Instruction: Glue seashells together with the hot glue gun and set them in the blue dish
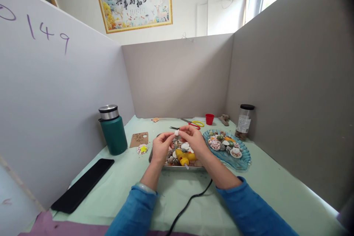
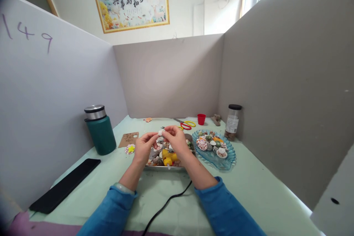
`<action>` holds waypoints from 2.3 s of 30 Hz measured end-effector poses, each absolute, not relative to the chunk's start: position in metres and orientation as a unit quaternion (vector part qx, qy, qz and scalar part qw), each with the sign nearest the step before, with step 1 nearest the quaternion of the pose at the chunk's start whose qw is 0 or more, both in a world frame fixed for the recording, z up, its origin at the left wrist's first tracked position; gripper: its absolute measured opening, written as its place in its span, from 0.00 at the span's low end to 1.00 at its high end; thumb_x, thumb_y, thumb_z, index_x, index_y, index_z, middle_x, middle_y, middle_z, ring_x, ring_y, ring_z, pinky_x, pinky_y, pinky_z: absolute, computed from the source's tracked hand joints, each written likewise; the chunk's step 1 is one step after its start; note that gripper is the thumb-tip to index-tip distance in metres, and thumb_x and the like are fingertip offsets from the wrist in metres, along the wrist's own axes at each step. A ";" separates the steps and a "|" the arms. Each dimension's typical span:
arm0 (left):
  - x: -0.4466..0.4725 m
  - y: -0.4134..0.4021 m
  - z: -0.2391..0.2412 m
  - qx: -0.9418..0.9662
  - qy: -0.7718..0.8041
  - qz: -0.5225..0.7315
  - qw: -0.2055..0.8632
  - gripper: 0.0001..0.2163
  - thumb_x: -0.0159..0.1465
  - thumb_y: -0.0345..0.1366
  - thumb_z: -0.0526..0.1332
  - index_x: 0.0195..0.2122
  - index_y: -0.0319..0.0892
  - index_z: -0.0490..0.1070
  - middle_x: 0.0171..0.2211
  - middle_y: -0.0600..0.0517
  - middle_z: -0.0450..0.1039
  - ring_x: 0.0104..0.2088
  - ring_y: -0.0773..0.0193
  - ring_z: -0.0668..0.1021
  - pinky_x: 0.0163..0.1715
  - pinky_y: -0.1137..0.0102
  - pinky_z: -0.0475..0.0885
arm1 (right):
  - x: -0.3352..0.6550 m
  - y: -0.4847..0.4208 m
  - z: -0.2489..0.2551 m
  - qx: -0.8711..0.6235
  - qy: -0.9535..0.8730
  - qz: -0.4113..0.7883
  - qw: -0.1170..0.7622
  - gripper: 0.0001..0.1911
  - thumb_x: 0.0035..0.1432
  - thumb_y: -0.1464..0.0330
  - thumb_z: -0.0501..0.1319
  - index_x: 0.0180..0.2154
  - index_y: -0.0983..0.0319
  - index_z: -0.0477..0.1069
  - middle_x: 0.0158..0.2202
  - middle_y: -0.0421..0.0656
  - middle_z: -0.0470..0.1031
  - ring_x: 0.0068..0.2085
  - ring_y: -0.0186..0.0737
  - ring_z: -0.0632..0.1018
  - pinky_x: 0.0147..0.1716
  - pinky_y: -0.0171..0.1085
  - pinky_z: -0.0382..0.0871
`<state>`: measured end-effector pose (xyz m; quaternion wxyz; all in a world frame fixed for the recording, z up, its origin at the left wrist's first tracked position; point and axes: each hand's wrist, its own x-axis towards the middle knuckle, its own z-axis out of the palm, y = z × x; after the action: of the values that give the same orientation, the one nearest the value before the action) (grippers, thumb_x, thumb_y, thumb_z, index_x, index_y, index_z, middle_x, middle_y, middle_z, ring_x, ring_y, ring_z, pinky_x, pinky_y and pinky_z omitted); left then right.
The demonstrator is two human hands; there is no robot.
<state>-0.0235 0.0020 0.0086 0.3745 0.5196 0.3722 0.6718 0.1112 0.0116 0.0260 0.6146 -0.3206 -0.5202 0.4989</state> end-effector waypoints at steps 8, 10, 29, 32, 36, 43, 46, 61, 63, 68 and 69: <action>-0.024 0.001 0.009 0.532 0.379 0.663 0.366 0.12 0.51 0.41 0.68 0.32 0.37 0.77 0.14 0.57 0.67 0.16 0.71 0.67 0.21 0.75 0.63 | 0.115 0.012 0.028 -0.343 -0.562 0.467 0.591 0.17 0.47 0.55 0.65 0.30 0.63 0.75 0.27 0.40 0.75 0.27 0.34 0.72 0.28 0.34 0.64; -0.024 0.001 0.009 0.534 0.382 0.660 0.365 0.12 0.51 0.41 0.68 0.32 0.38 0.77 0.14 0.57 0.67 0.16 0.71 0.68 0.21 0.74 0.64 | 0.115 0.013 0.028 -0.339 -0.557 0.471 0.594 0.16 0.46 0.56 0.66 0.29 0.63 0.75 0.25 0.39 0.75 0.26 0.34 0.71 0.28 0.34 0.64; -0.026 0.007 -0.002 0.616 0.398 0.622 0.276 0.11 0.56 0.43 0.65 0.34 0.41 0.70 0.18 0.57 0.68 0.19 0.68 0.72 0.22 0.73 0.66 | 0.111 0.016 0.016 -0.347 -0.662 0.280 0.602 0.10 0.55 0.64 0.59 0.32 0.63 0.76 0.29 0.43 0.76 0.31 0.38 0.74 0.31 0.35 0.66; -0.028 0.009 -0.005 0.626 0.414 0.613 0.246 0.11 0.57 0.44 0.64 0.34 0.41 0.71 0.18 0.57 0.69 0.19 0.67 0.73 0.22 0.73 0.67 | 0.111 0.012 0.017 -0.344 -0.690 0.205 0.603 0.09 0.57 0.67 0.58 0.31 0.63 0.75 0.31 0.43 0.76 0.32 0.38 0.74 0.32 0.35 0.66; -0.030 0.011 -0.007 0.635 0.420 0.611 0.216 0.11 0.56 0.43 0.64 0.35 0.42 0.71 0.25 0.54 0.73 0.21 0.68 0.73 0.24 0.72 0.69 | 0.112 0.010 0.016 -0.334 -0.723 0.109 0.595 0.08 0.58 0.70 0.58 0.31 0.61 0.75 0.32 0.43 0.76 0.35 0.38 0.74 0.37 0.36 0.66; -0.031 0.010 0.001 0.615 0.373 0.642 0.267 0.12 0.54 0.43 0.66 0.31 0.40 0.71 0.35 0.52 0.69 0.23 0.71 0.71 0.24 0.73 0.70 | 0.113 0.009 0.015 -0.330 -0.725 0.085 0.598 0.10 0.61 0.71 0.56 0.42 0.62 0.74 0.39 0.45 0.75 0.36 0.37 0.75 0.40 0.36 0.67; -0.033 0.010 0.003 0.553 0.363 0.660 0.357 0.14 0.50 0.42 0.69 0.32 0.40 0.70 0.33 0.55 0.69 0.21 0.73 0.70 0.23 0.74 0.68 | 0.113 0.008 0.016 -0.334 -0.723 0.090 0.598 0.10 0.62 0.72 0.55 0.42 0.62 0.74 0.39 0.45 0.75 0.37 0.37 0.74 0.40 0.35 0.67; -0.034 0.008 0.006 0.588 0.388 0.594 0.389 0.17 0.49 0.44 0.70 0.33 0.38 0.71 0.23 0.56 0.71 0.20 0.71 0.70 0.23 0.74 0.67 | 0.113 0.006 0.014 -0.368 -0.736 0.126 0.553 0.08 0.60 0.67 0.58 0.37 0.60 0.75 0.35 0.43 0.76 0.36 0.38 0.74 0.39 0.36 0.65; -0.034 0.008 0.007 0.586 0.387 0.599 0.383 0.20 0.47 0.45 0.71 0.35 0.39 0.70 0.27 0.54 0.73 0.20 0.71 0.71 0.22 0.73 0.68 | 0.112 0.008 0.013 -0.375 -0.728 0.149 0.554 0.05 0.57 0.67 0.60 0.34 0.60 0.74 0.31 0.41 0.75 0.34 0.36 0.73 0.36 0.34 0.65; -0.032 0.006 0.009 0.589 0.374 0.602 0.387 0.22 0.49 0.44 0.71 0.40 0.40 0.67 0.32 0.54 0.73 0.21 0.71 0.72 0.23 0.73 0.69 | 0.111 0.014 0.014 -0.364 -0.676 0.299 0.567 0.05 0.54 0.68 0.60 0.31 0.62 0.72 0.26 0.37 0.74 0.28 0.33 0.72 0.29 0.32 0.65; -0.032 0.005 0.009 0.591 0.374 0.600 0.388 0.22 0.49 0.44 0.70 0.41 0.39 0.67 0.32 0.54 0.73 0.21 0.71 0.72 0.23 0.73 0.69 | 0.112 0.014 0.015 -0.361 -0.667 0.316 0.570 0.05 0.54 0.68 0.60 0.31 0.62 0.72 0.26 0.37 0.73 0.27 0.33 0.72 0.29 0.31 0.65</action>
<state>-0.0317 0.0053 0.0093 0.3884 0.5914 0.3736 0.5998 0.1116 0.0144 0.0151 0.5696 -0.3611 -0.6674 0.3158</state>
